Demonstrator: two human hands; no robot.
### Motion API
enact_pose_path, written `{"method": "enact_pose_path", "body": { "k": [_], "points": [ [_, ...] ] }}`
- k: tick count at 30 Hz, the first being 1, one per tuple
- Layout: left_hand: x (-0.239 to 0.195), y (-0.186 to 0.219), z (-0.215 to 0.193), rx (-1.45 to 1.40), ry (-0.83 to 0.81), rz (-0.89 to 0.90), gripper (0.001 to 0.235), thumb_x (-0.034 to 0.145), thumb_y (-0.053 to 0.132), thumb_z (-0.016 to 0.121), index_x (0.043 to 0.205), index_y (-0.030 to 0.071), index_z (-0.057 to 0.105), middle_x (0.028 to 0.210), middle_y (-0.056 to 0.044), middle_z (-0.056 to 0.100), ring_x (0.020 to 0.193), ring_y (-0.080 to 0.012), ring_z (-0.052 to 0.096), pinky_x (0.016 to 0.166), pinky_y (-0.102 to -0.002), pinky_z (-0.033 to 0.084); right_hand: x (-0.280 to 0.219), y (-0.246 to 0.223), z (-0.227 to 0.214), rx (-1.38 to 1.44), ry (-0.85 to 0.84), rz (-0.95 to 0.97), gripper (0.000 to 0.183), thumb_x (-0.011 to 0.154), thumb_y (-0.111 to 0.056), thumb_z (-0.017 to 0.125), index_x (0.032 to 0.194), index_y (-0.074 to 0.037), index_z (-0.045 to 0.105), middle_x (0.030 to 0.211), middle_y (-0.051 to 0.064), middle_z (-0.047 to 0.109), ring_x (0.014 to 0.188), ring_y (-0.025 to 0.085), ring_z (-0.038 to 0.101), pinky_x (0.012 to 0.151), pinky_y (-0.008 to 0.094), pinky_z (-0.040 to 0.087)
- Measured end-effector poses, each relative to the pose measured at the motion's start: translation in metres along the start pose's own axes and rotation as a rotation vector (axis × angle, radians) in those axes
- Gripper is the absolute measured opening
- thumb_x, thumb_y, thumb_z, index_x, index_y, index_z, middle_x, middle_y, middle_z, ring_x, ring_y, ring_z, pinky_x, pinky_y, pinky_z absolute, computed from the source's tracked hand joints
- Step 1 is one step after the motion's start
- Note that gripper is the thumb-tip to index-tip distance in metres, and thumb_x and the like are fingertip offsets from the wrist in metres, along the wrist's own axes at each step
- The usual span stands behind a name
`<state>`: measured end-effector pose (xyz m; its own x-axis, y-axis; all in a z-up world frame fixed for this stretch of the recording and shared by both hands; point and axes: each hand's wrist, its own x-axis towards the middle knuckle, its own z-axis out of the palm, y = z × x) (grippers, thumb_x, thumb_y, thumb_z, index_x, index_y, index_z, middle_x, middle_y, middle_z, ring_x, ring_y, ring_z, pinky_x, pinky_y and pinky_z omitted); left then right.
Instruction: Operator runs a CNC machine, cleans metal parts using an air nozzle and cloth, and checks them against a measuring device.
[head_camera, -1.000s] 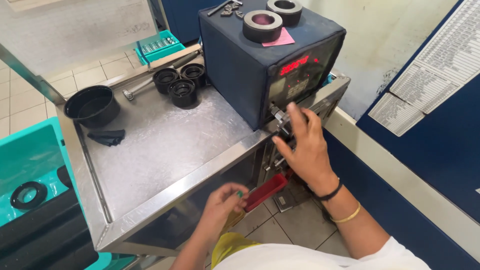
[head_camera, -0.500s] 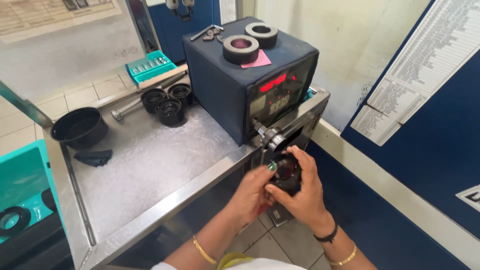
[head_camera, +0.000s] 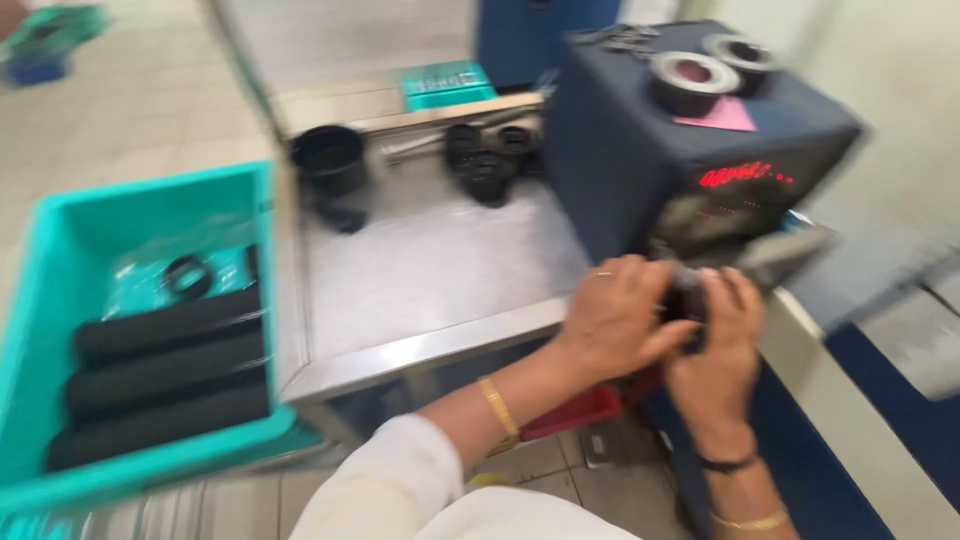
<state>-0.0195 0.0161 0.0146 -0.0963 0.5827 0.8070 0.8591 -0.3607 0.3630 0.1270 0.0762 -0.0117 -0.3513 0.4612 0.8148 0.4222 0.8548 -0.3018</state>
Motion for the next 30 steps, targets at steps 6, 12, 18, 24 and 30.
{"method": "enact_pose_path", "body": {
  "k": [6,12,18,24,30],
  "points": [
    [-0.001,-0.031,0.010,0.005,-0.086,-0.121,0.058,0.086,0.057,0.065,0.112,0.005,0.065,0.099,-0.016,0.063,0.097,-0.0353,0.063,0.088,-0.047,0.051,0.027,0.001,-0.010,-0.141,-0.148,0.094,0.073,0.088,-0.035,0.078,0.143,0.005,0.052,0.129,0.029,0.061,0.120,0.046,0.059,0.101,0.052,0.049],
    [-0.006,-0.039,0.016,-0.177,-0.200,-0.091,0.061,0.092,0.062,0.057,0.112,0.006,0.067,0.104,-0.015,0.066,0.105,-0.0368,0.064,0.092,-0.047,0.052,0.034,0.090,0.001,0.302,-0.560,0.747,0.082,0.097,-0.067,0.053,0.117,0.012,0.065,0.088,0.029,0.074,0.078,0.040,0.073,0.069,0.047,0.057],
    [-0.002,-0.037,0.015,-0.161,-0.197,-0.013,0.055,0.083,0.051,0.073,0.109,0.003,0.064,0.103,-0.016,0.063,0.101,-0.0366,0.063,0.087,-0.047,0.050,-0.030,0.102,0.036,1.623,-0.549,1.147,0.094,0.096,-0.084,0.034,0.103,0.003,0.069,0.084,0.021,0.076,0.065,0.033,0.074,0.052,0.038,0.058],
    [0.010,-0.024,0.005,-0.154,-0.268,-0.021,0.049,0.080,0.037,0.078,0.112,0.002,0.065,0.102,-0.015,0.063,0.099,-0.0358,0.062,0.086,-0.046,0.050,-0.059,0.063,0.044,1.726,-0.291,1.157,0.060,0.103,-0.058,0.048,0.112,-0.001,0.066,0.093,0.015,0.074,0.076,0.028,0.070,0.066,0.038,0.057],
    [0.013,-0.021,0.002,-0.111,-0.280,-0.090,0.049,0.079,0.032,0.080,0.114,0.001,0.066,0.102,-0.015,0.063,0.098,-0.0352,0.063,0.085,-0.045,0.050,-0.031,0.027,-0.005,0.660,0.073,0.641,0.048,0.093,-0.012,0.064,0.139,-0.001,0.053,0.131,0.016,0.057,0.109,0.025,0.062,0.084,0.035,0.056]
  ]
}}
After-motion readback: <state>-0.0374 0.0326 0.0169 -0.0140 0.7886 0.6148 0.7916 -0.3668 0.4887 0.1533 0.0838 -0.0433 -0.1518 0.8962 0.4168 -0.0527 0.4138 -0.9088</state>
